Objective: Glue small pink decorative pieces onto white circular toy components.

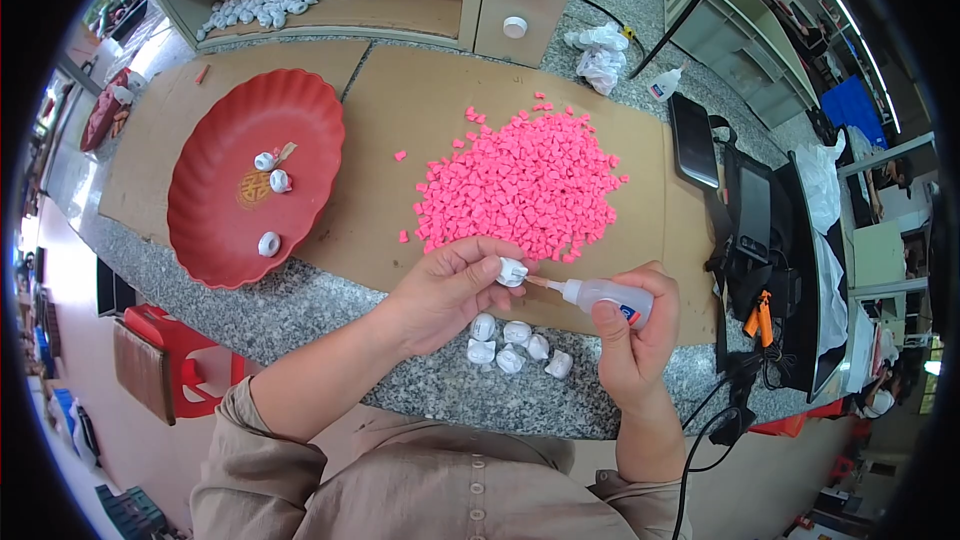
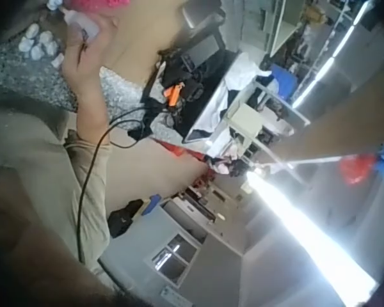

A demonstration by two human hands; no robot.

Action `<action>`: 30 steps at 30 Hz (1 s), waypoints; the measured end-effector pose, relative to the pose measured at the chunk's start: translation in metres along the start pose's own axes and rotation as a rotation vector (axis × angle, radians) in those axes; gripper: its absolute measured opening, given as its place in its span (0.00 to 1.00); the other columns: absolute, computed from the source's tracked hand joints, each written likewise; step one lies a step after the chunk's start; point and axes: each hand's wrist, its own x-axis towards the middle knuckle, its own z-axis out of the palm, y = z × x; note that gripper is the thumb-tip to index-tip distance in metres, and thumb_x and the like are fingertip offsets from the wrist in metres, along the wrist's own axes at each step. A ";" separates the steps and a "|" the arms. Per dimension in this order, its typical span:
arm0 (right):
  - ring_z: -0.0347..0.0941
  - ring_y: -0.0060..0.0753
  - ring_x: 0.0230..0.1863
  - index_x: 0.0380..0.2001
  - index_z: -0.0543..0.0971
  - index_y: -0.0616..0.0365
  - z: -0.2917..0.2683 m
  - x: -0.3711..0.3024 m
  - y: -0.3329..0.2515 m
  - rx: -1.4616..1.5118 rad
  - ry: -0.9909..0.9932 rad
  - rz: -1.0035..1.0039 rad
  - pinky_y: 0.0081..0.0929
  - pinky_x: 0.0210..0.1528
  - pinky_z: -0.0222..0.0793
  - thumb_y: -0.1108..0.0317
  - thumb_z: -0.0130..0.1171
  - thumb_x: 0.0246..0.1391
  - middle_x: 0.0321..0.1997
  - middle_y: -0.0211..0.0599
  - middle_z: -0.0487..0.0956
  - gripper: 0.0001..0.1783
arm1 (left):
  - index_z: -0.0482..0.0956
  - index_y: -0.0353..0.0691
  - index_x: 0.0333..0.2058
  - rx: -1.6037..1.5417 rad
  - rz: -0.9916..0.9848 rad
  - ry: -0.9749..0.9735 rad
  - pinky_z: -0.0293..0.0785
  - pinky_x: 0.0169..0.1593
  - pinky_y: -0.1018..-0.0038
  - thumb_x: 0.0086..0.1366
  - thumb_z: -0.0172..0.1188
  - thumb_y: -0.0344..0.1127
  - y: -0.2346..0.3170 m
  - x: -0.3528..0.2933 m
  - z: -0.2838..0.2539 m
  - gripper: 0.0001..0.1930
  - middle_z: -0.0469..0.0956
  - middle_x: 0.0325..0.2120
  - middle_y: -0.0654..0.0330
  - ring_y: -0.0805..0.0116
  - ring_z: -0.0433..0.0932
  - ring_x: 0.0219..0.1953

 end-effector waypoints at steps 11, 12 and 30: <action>0.60 0.25 0.22 0.35 0.64 0.65 0.002 -0.001 0.002 -0.042 0.016 -0.070 0.18 0.22 0.56 0.74 0.54 0.46 0.26 0.38 0.66 0.13 | 0.68 0.35 0.40 0.012 0.018 -0.015 0.68 0.39 0.80 0.62 0.44 0.32 -0.001 0.001 -0.001 0.11 0.71 0.36 0.59 0.73 0.70 0.37; 0.61 0.27 0.22 0.35 0.64 0.65 0.002 0.000 0.004 -0.076 0.010 -0.131 0.19 0.21 0.57 0.74 0.55 0.44 0.26 0.39 0.66 0.15 | 0.68 0.35 0.40 0.012 0.017 -0.016 0.68 0.39 0.80 0.62 0.44 0.32 -0.002 0.001 -0.001 0.11 0.71 0.36 0.59 0.73 0.70 0.37; 0.62 0.36 0.20 0.36 0.64 0.64 0.000 0.001 -0.003 -0.290 -0.042 -0.313 0.27 0.18 0.60 0.75 0.59 0.40 0.25 0.43 0.67 0.19 | 0.68 0.35 0.40 -0.034 0.041 0.014 0.70 0.41 0.79 0.61 0.44 0.30 -0.003 0.002 -0.005 0.10 0.71 0.38 0.57 0.70 0.72 0.39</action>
